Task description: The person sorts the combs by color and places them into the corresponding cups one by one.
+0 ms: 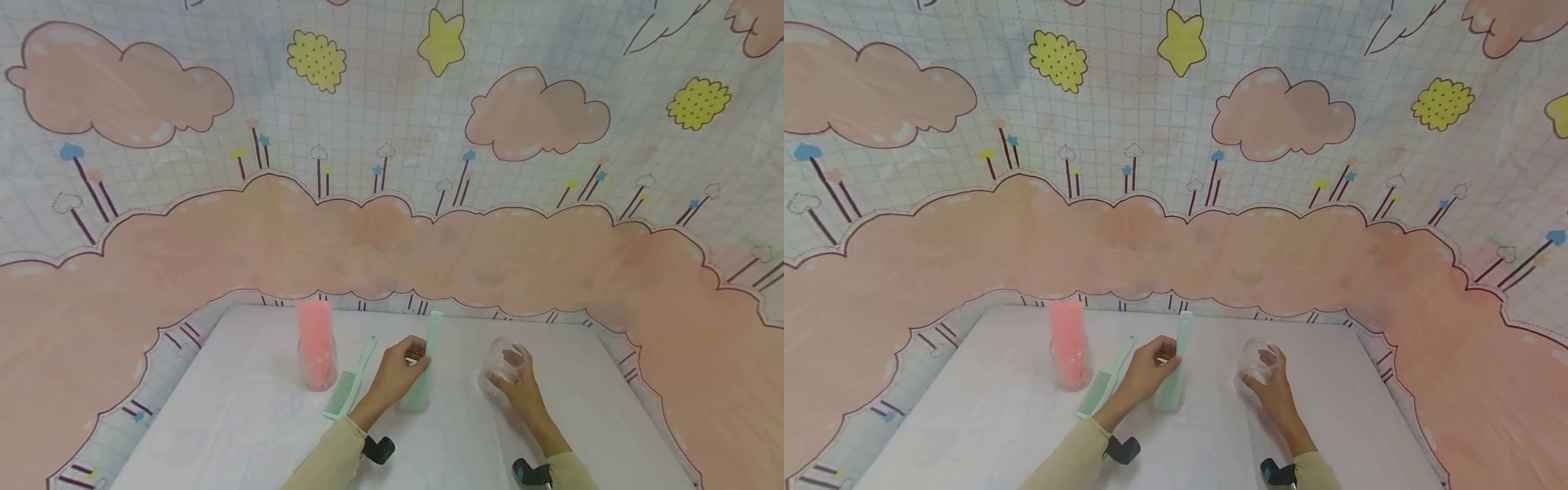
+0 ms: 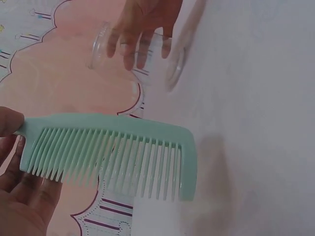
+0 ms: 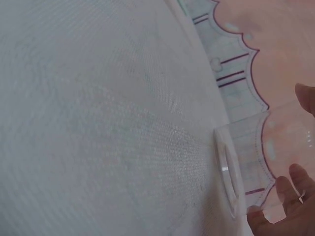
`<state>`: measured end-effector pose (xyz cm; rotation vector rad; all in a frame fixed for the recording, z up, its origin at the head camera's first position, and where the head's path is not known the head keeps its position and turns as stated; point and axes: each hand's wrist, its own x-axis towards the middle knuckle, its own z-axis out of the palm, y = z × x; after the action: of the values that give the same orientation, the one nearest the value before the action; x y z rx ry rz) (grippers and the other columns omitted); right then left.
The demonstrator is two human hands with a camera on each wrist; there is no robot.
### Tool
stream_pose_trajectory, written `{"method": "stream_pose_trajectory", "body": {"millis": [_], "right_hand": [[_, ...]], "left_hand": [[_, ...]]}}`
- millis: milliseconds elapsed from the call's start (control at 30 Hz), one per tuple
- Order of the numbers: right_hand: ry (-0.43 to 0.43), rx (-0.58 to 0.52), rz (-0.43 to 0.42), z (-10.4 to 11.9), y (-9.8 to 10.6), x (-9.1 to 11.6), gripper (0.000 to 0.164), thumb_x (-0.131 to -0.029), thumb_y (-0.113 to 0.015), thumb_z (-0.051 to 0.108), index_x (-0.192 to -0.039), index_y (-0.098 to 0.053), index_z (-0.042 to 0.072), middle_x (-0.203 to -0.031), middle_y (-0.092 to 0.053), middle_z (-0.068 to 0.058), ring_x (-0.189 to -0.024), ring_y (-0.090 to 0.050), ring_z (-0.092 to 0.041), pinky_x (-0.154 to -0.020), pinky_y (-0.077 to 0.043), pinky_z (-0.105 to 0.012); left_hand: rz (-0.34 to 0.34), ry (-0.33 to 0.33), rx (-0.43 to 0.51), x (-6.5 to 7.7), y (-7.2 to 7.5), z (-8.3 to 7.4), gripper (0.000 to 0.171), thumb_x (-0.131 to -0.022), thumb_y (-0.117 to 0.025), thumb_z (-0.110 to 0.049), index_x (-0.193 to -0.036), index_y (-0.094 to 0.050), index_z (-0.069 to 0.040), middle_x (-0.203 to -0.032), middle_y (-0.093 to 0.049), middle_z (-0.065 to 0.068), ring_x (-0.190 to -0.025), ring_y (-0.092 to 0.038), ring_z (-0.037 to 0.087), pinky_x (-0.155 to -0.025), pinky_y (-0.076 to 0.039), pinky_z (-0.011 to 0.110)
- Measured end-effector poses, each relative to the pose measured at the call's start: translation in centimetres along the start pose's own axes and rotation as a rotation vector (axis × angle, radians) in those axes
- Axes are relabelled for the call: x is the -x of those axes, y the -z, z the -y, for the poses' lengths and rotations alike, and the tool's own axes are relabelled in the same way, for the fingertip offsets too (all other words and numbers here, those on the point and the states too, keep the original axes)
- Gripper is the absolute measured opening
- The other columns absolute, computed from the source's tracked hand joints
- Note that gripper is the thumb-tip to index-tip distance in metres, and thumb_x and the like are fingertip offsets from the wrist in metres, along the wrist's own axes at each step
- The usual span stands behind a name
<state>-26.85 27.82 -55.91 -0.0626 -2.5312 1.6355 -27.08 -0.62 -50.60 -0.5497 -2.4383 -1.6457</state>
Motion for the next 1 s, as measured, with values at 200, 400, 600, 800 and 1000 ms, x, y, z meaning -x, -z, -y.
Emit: {"method": "stream_pose_trajectory", "body": {"millis": [200, 400, 600, 800, 1000], "right_hand": [[-0.002, 0.007, 0.009, 0.4, 0.1, 0.3, 0.093, -0.088, -0.073, 0.029, -0.154, -0.009, 0.018, -0.156, -0.031, -0.016, -0.148, -0.024, -0.039, -0.12, -0.02, -0.061], [0.0, 0.002, 0.012, 0.4, 0.1, 0.5, 0.094, -0.088, -0.074, 0.029, -0.155, -0.008, 0.017, -0.157, -0.031, -0.017, -0.148, -0.024, -0.038, -0.121, -0.019, -0.062], [0.006, 0.021, 0.004, 0.3, 0.0, 0.4, 0.093, -0.088, -0.073, 0.029, -0.154, -0.008, 0.016, -0.156, -0.031, -0.016, -0.148, -0.024, -0.038, -0.12, -0.019, -0.062], [0.01, 0.025, -0.003, 0.1, 0.0, 0.3, 0.094, -0.088, -0.073, 0.031, -0.154, -0.008, 0.017, -0.156, -0.031, -0.016, -0.147, -0.025, -0.039, -0.119, -0.02, -0.063], [-0.018, 0.03, 0.006, 0.1, 0.1, 0.3, 0.095, -0.088, -0.074, 0.033, -0.154, -0.007, 0.019, -0.157, -0.031, -0.016, -0.148, -0.024, -0.039, -0.119, -0.02, -0.063]], "left_hand": [[0.004, -0.027, 0.029, -0.4, 0.1, -1.3, 0.02, -0.094, -0.065, -0.021, -0.112, -0.065, -0.013, -0.101, -0.069, 0.0, -0.095, -0.065, 0.013, -0.079, -0.053, 0.022], [0.006, -0.053, 0.073, -1.1, -0.1, -2.9, 0.018, -0.093, -0.065, -0.019, -0.11, -0.065, -0.012, -0.1, -0.069, 0.002, -0.094, -0.065, 0.013, -0.078, -0.054, 0.02], [0.01, -0.08, 0.105, -1.9, -0.6, -4.0, 0.017, -0.093, -0.066, -0.017, -0.109, -0.065, -0.011, -0.1, -0.07, 0.004, -0.092, -0.066, 0.013, -0.076, -0.055, 0.019], [0.003, -0.097, 0.115, -2.9, -1.4, -5.0, 0.017, -0.092, -0.067, -0.016, -0.108, -0.066, -0.011, -0.099, -0.07, 0.004, -0.091, -0.066, 0.012, -0.073, -0.055, 0.019], [0.008, -0.126, 0.126, -3.8, -1.9, -6.5, 0.019, -0.092, -0.067, -0.017, -0.109, -0.065, -0.01, -0.099, -0.07, 0.005, -0.091, -0.067, 0.012, -0.074, -0.056, 0.018]]}}
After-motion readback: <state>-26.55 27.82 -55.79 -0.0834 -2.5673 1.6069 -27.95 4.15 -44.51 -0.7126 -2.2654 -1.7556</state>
